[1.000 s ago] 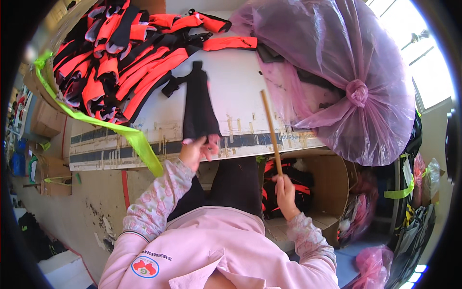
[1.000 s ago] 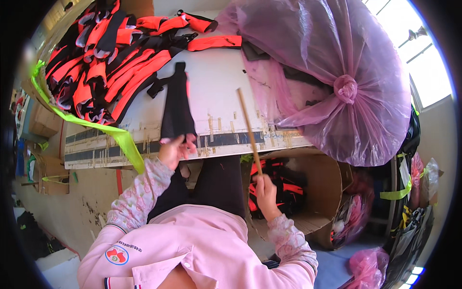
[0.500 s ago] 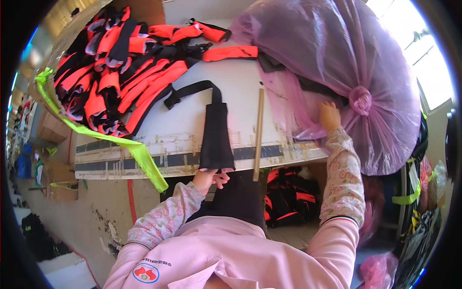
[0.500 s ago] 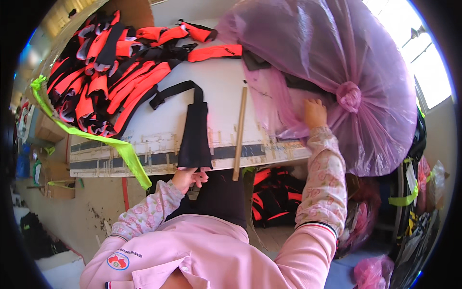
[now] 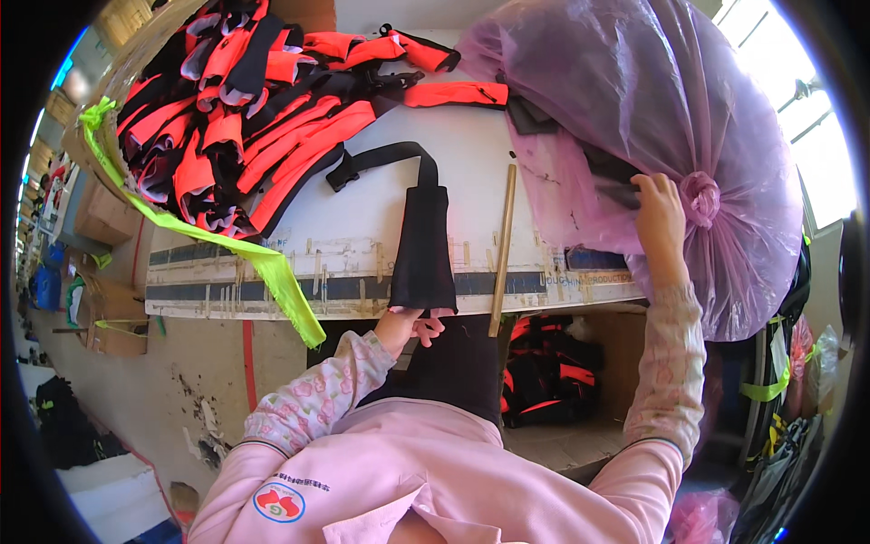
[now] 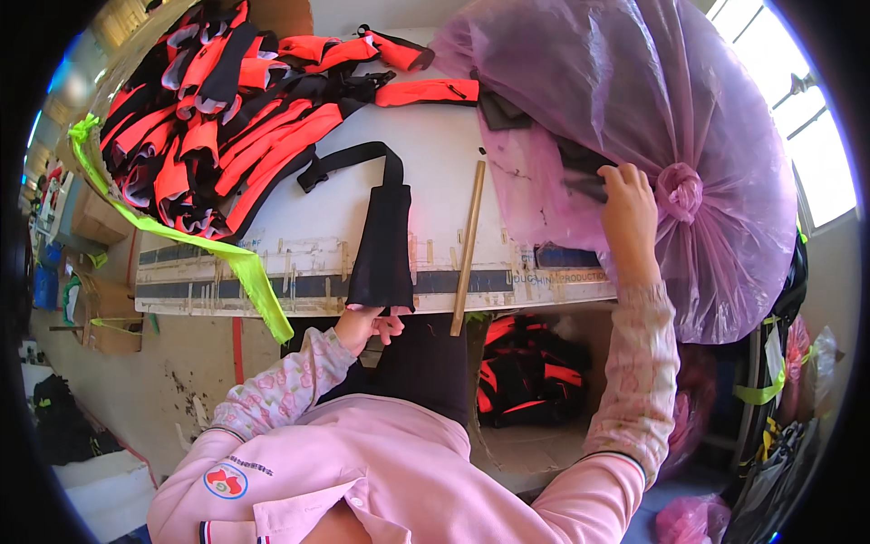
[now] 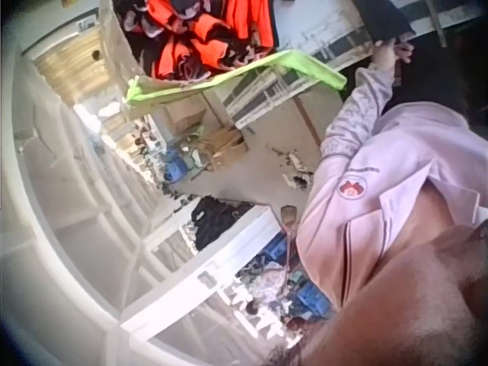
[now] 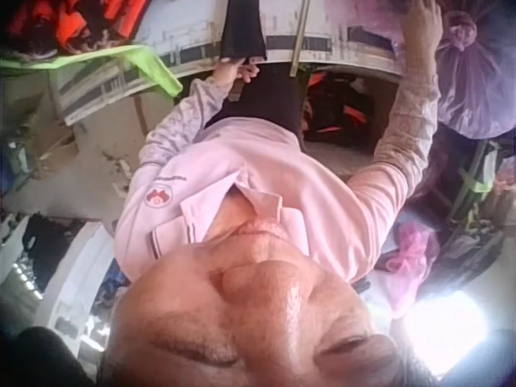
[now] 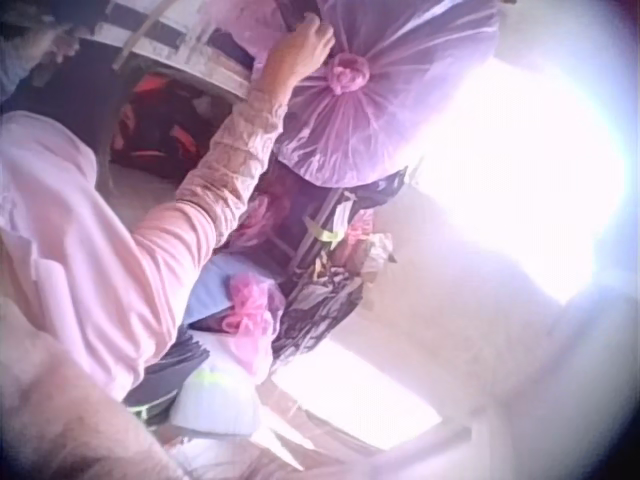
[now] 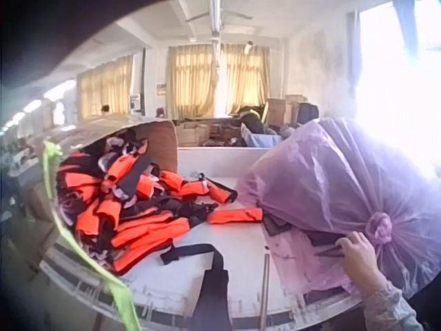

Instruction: The recorder is assembling and preparing straps and padding components for life jackets using manual tools.

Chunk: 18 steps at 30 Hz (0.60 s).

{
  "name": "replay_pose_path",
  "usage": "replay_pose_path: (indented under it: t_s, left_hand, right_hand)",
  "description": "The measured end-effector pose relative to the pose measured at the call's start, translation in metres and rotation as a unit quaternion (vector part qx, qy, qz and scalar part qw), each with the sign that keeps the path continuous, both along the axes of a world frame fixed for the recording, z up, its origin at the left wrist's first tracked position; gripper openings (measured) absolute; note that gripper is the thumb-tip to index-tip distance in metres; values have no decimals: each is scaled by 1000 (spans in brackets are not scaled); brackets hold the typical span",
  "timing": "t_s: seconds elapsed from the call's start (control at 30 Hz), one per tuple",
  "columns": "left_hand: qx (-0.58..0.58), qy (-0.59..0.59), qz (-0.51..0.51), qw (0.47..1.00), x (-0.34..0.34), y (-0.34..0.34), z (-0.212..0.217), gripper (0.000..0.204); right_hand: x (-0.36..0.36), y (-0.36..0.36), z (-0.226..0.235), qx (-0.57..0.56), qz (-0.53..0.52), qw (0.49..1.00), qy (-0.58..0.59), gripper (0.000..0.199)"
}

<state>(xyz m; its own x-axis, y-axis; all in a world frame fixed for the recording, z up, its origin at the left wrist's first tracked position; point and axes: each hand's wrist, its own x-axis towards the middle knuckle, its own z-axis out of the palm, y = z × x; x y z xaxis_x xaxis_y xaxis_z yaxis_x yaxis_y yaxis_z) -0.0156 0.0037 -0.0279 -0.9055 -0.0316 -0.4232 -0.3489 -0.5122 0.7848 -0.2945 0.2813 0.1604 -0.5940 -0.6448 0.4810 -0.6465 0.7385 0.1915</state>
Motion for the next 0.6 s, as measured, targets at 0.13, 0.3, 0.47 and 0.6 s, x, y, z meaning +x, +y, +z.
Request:
replay_pose_path:
  t_s: [0.13, 0.3, 0.47, 0.6]
  left_hand:
    - [15, -11, -23, 1000, -3, -3, -1, 38]
    - [44, -34, 12, 998, -8, -6, 20, 34]
    - [108, -49, 85, 989, -27, 1, 38, 30]
    - [-73, 109, 40, 991, -39, -5, -75, 14]
  right_hand:
    - [61, -15, 40, -97, 16, 994, 46, 20]
    - [136, -28, 47, -453, 204, 849, -178, 11]
    - [205, -46, 34, -436, 376, 780, -243, 6]
    - [225, -63, 27, -333, 397, 827, -216, 19]
